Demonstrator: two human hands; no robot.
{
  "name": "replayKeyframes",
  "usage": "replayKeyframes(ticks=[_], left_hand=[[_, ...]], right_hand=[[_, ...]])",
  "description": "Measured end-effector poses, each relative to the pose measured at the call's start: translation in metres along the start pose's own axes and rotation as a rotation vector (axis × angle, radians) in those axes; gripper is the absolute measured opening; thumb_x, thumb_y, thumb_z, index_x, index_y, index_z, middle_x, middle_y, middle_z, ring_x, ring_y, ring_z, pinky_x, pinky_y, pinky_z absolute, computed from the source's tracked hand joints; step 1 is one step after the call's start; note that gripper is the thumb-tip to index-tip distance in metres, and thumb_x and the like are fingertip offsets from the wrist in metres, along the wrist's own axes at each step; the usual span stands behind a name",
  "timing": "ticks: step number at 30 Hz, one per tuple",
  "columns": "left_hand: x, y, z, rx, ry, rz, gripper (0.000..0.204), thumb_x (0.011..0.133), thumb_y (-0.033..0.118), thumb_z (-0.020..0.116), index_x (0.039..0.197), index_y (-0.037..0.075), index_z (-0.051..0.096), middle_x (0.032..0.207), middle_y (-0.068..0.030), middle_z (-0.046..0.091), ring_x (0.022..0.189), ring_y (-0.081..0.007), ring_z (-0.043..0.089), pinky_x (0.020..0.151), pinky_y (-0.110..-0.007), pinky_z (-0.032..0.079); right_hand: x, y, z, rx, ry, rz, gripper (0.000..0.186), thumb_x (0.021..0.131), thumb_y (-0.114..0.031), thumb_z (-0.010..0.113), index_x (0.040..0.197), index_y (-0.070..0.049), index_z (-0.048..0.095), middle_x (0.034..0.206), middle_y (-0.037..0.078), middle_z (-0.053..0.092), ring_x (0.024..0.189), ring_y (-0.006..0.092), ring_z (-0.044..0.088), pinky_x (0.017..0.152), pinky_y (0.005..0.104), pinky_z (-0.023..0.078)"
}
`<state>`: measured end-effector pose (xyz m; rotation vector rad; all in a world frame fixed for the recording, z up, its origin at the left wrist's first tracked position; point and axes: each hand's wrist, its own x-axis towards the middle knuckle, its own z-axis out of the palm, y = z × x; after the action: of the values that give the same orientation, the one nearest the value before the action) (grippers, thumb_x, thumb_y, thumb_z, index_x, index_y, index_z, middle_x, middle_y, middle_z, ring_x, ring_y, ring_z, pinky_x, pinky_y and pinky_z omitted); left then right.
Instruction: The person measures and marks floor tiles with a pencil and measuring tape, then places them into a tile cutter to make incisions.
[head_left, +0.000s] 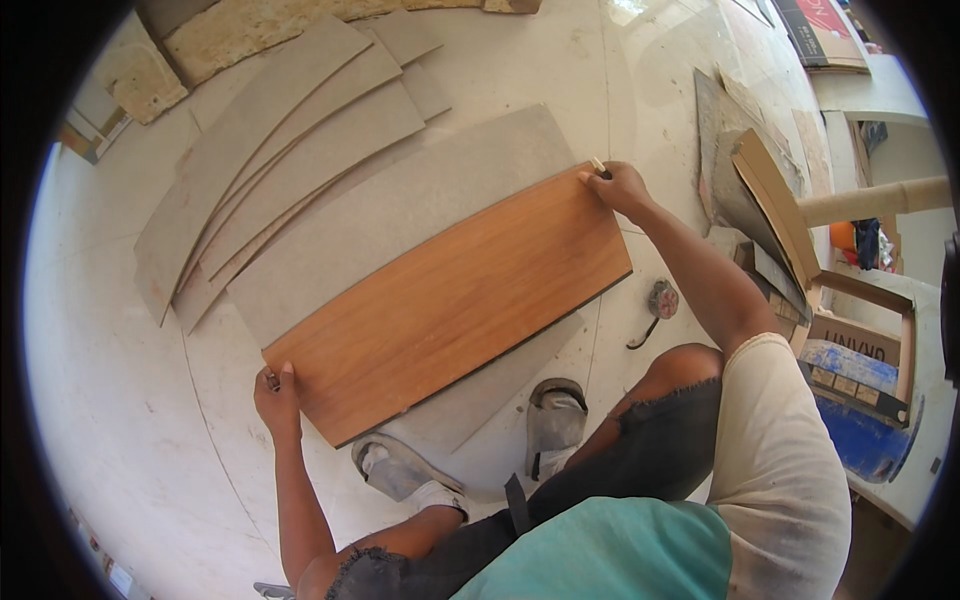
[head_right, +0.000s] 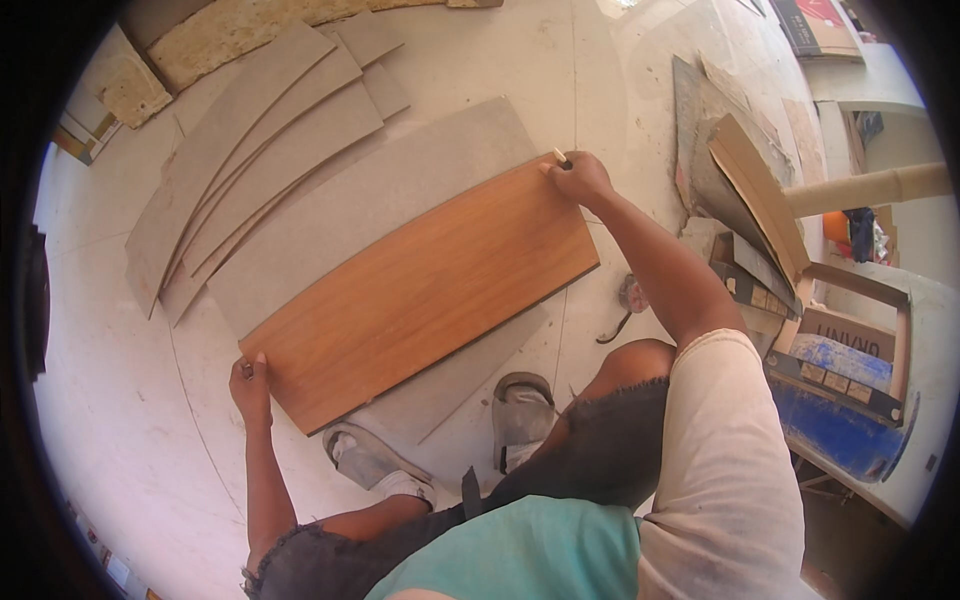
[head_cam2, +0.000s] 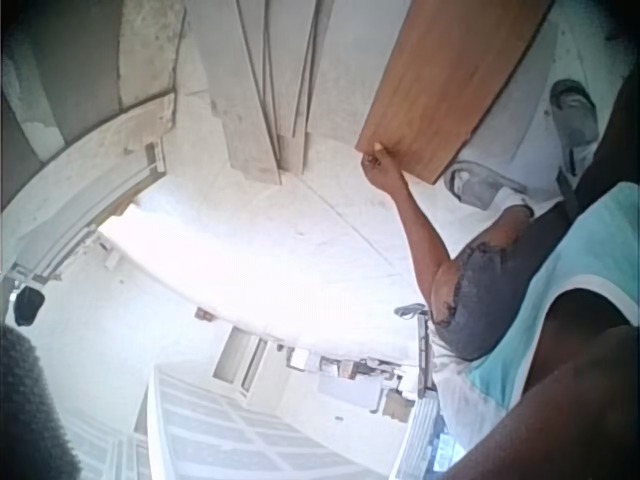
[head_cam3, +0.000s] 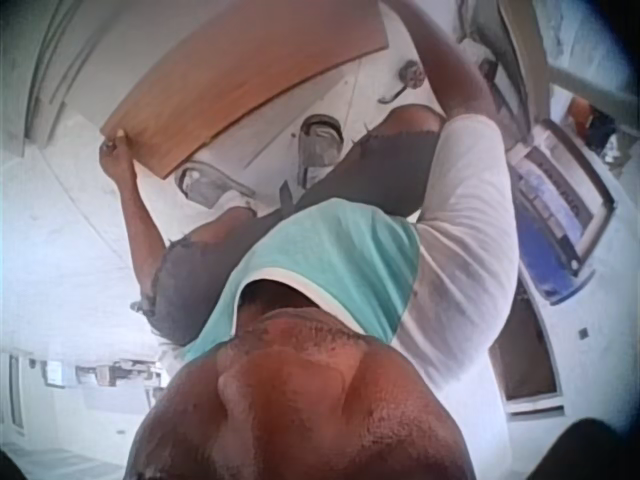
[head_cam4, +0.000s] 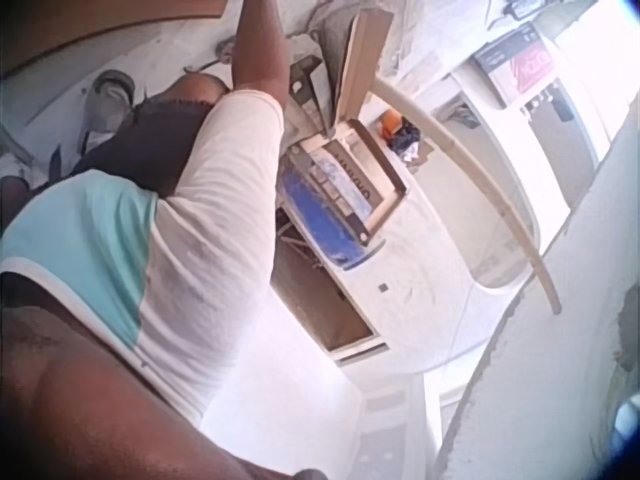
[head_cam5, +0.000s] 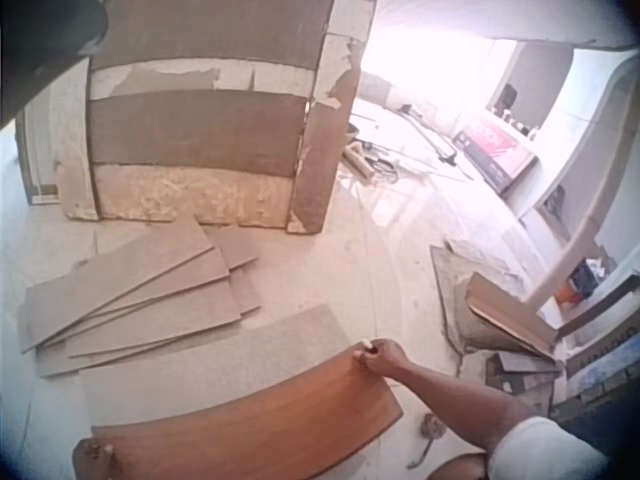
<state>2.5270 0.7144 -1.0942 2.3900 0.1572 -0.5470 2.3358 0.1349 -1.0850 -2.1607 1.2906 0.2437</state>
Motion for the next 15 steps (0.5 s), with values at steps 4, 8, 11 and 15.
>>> replayKeyframes(ticks=[4,8,11,15], left_hand=[[0.006,-0.016,0.001,-0.06,0.04,0.064,0.043,0.088,0.026,0.067,0.113,-0.007,0.056,0.084,-0.0058,0.061,0.071,-0.0102,0.052,0.062,-0.026,0.041],[-0.001,0.004,0.002,-0.049,-0.034,-0.025,0.04,0.088,0.025,0.067,0.11,-0.006,0.057,0.087,-0.0079,0.063,0.077,-0.0119,0.055,0.068,-0.026,0.044],[-0.003,0.007,0.003,-0.059,-0.045,-0.027,0.037,0.088,0.023,0.066,0.109,-0.006,0.058,0.092,-0.0103,0.064,0.082,-0.0139,0.058,0.073,-0.027,0.046],[-0.003,-0.008,-0.002,-0.115,-0.035,0.038,0.035,0.087,0.022,0.067,0.107,-0.006,0.059,0.095,-0.0114,0.065,0.085,-0.0154,0.06,0.075,-0.029,0.048]], right_hand=[[0.002,-0.003,0.0,-0.005,-0.026,0.014,0.041,0.08,-0.035,0.071,0.096,0.002,0.068,0.082,0.014,0.067,0.078,0.0232,0.064,0.071,0.0359,0.049],[0.003,0.006,-0.002,0.019,-0.006,0.018,0.041,0.08,-0.035,0.071,0.098,0.002,0.068,0.083,0.014,0.067,0.079,0.0229,0.064,0.073,0.0354,0.049],[0.003,0.007,-0.005,0.025,-0.014,0.027,0.042,0.08,-0.035,0.072,0.098,0.002,0.068,0.084,0.014,0.067,0.08,0.0231,0.064,0.074,0.0354,0.049],[0.011,0.005,0.002,0.016,-0.028,-0.024,0.042,0.079,-0.035,0.072,0.098,0.002,0.067,0.085,0.015,0.068,0.081,0.0238,0.064,0.074,0.0364,0.049]])
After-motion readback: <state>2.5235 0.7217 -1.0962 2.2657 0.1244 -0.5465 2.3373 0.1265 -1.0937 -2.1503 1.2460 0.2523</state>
